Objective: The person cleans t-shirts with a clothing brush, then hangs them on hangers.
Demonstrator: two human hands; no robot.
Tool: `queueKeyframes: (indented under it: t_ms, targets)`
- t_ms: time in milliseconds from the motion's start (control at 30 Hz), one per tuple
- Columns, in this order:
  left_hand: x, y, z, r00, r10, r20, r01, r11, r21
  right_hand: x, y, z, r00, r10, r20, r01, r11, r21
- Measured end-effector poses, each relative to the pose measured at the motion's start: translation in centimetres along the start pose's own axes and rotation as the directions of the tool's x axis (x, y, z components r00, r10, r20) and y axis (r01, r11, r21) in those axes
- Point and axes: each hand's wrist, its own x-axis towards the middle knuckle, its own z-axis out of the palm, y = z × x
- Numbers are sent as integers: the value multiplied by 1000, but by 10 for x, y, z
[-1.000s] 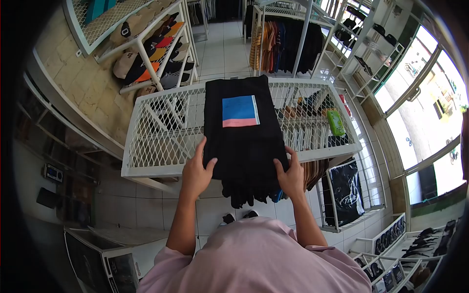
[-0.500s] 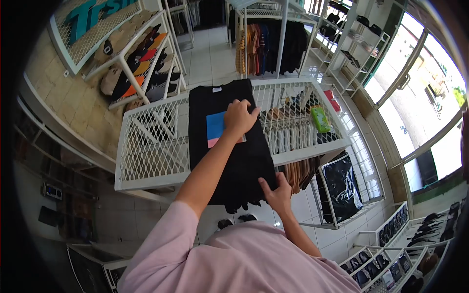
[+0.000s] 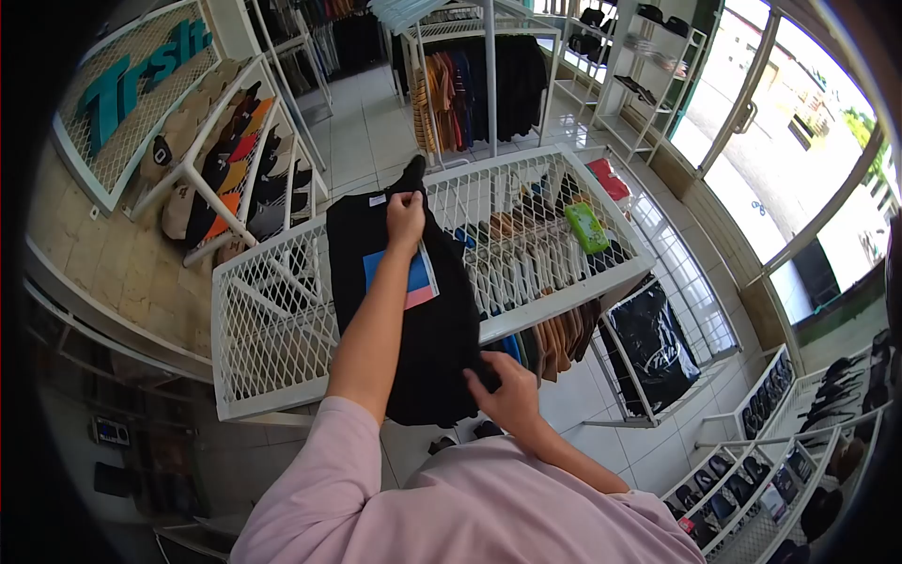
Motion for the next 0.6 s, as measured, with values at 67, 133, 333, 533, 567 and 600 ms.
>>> queueKeyframes:
  t_ms: [67,133,333,533,567,600]
  targets:
    - [-10,12,-39,999,-19,47,29,978,-209,9,-29,-4,974,-163,160,155,986,64]
    - [-13,-1,-65,998,-13,61,32,949,-314,27,-32,1,910,-288,297,266,957,114]
    - [-26,-24,-81,997,-37,63,66,829,-555,168,2,46,977,-210,39,212,975,-63]
    - [-23,-22,-86,996,-22,83,72,750,-658,202,45,60,976,-106,188,199,778,-596]
    - [-25,-22,-86,996,-20,87,72,750,-658,201,47,63,983,-72,169,156,816,-556]
    - [-28,-21,-86,995,-40,96,94,740,-666,197,50,66,988,-31,150,105,851,-514]
